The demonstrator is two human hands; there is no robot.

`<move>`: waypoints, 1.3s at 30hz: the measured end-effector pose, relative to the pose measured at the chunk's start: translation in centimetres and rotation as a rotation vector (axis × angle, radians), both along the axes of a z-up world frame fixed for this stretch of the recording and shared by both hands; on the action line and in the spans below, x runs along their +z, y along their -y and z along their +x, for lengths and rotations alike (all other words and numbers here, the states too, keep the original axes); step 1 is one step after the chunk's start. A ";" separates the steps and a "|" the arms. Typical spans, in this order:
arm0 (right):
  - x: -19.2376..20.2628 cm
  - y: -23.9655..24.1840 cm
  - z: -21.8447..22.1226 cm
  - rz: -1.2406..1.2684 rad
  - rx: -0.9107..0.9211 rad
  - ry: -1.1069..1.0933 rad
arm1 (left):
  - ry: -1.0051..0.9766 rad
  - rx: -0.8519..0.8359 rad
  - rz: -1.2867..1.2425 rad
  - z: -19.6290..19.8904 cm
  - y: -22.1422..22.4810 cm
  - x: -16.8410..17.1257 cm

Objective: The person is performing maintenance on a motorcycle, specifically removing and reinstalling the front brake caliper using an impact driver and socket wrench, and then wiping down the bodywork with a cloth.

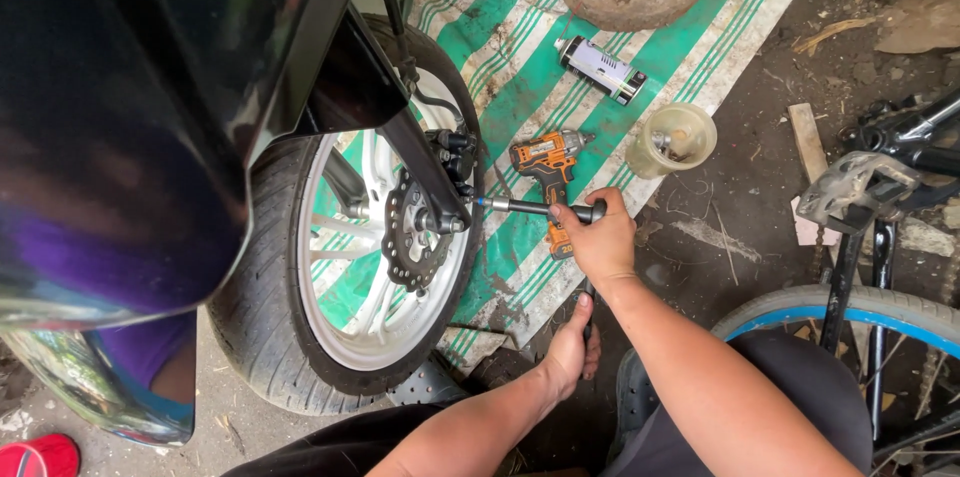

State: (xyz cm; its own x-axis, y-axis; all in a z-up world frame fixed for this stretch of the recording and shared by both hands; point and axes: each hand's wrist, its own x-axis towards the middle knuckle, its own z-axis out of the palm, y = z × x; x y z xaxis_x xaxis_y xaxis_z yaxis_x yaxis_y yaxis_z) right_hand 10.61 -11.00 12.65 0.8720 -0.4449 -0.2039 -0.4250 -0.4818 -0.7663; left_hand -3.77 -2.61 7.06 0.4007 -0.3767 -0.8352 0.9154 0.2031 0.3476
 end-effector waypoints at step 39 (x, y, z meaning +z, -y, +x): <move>5.5 -1.6 3.7 -0.812 0.900 -0.462 | -0.005 -0.081 -0.134 -0.3 -2.1 -2.8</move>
